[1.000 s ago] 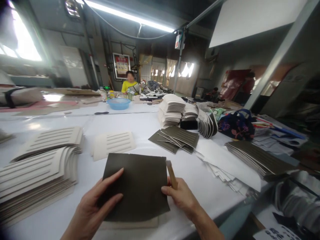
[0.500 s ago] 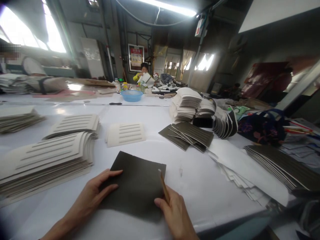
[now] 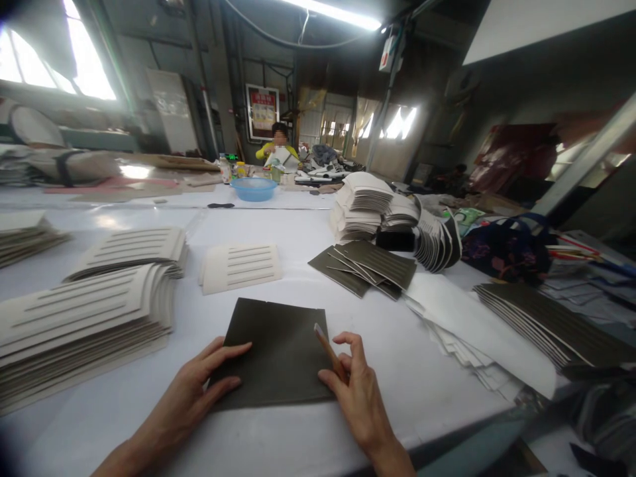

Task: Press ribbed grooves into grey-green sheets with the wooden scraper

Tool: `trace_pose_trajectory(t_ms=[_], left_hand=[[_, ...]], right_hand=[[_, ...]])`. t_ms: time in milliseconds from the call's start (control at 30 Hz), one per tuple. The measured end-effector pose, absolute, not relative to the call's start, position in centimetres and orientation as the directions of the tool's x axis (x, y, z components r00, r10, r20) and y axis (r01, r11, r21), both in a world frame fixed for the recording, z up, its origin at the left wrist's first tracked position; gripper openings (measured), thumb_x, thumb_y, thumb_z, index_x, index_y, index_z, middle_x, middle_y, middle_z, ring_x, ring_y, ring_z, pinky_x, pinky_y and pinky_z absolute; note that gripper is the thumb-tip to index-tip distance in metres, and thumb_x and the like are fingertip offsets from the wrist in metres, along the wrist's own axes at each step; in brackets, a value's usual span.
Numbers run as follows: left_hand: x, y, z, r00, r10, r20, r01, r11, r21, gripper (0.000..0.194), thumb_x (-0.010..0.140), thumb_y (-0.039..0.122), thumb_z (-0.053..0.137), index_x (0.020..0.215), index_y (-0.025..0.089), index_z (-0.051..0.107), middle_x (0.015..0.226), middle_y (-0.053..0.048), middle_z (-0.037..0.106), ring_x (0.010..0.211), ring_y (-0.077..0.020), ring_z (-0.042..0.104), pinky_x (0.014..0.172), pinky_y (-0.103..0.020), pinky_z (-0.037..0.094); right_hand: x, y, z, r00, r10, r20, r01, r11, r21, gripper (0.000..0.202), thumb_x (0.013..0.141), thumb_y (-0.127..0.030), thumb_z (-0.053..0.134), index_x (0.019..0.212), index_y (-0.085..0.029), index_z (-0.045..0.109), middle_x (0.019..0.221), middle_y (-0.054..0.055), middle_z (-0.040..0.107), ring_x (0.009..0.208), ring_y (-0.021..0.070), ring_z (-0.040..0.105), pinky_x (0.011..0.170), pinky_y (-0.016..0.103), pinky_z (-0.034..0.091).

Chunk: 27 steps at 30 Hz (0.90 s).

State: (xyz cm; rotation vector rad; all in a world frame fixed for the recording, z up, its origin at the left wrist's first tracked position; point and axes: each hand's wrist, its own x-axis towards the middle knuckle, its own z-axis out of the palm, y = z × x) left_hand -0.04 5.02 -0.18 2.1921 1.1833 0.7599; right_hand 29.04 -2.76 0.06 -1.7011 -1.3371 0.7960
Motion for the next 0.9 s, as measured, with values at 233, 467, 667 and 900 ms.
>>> trace_pose_trajectory(t_ms=[233,467,667,900], left_hand=[[-0.6,5.3,0.8,0.485,0.827,0.283,0.464,-0.518,0.719,0.024,0.093,0.035,0.057,0.111,0.03,0.071,0.113,-0.005,0.066,0.104,-0.0213,0.064,0.09,-0.029,0.053],[-1.6,5.6,-0.7,0.464,0.832,0.304,0.58,-0.544,0.606,0.033,0.092,0.041,0.056,0.124,0.036,0.064,0.123,-0.003,0.067,0.124,-0.0288,0.057,0.098,-0.038,0.052],[-1.5,5.9,-1.2,0.466,0.808,0.361,0.632,-0.589,0.503,0.036,0.091,0.045,0.057,0.125,0.037,0.063,0.123,-0.002,0.068,0.124,-0.0293,0.056,0.097,-0.039,0.053],[-1.5,5.8,-1.1,0.478,0.795,0.372,0.643,-0.606,0.468,0.035,0.09,0.046,0.058,0.123,0.036,0.065,0.12,-0.003,0.07,0.119,-0.0282,0.06,0.093,-0.036,0.055]], right_hand=[[29.2,-2.9,1.3,0.056,0.998,0.007,0.428,-0.017,-0.904,0.006,0.085,-0.027,0.062,0.088,-0.023,0.059,0.082,-0.004,0.055,0.072,0.0134,0.049,0.066,0.025,0.036],[29.5,-2.9,1.5,0.027,1.0,0.012,0.482,-0.002,-0.876,0.012,0.085,-0.022,0.062,0.092,-0.024,0.072,0.085,-0.002,0.064,0.077,0.0151,0.057,0.069,0.025,0.04],[29.4,-3.1,1.1,0.073,0.997,-0.009,0.479,-0.043,-0.877,0.014,0.083,-0.022,0.064,0.091,-0.026,0.075,0.084,-0.002,0.067,0.077,0.0151,0.061,0.067,0.024,0.042],[29.4,-3.0,1.0,0.075,0.997,-0.026,0.485,-0.06,-0.872,0.017,0.08,-0.019,0.066,0.092,-0.026,0.076,0.088,-0.003,0.071,0.082,0.0159,0.065,0.071,0.023,0.044]])
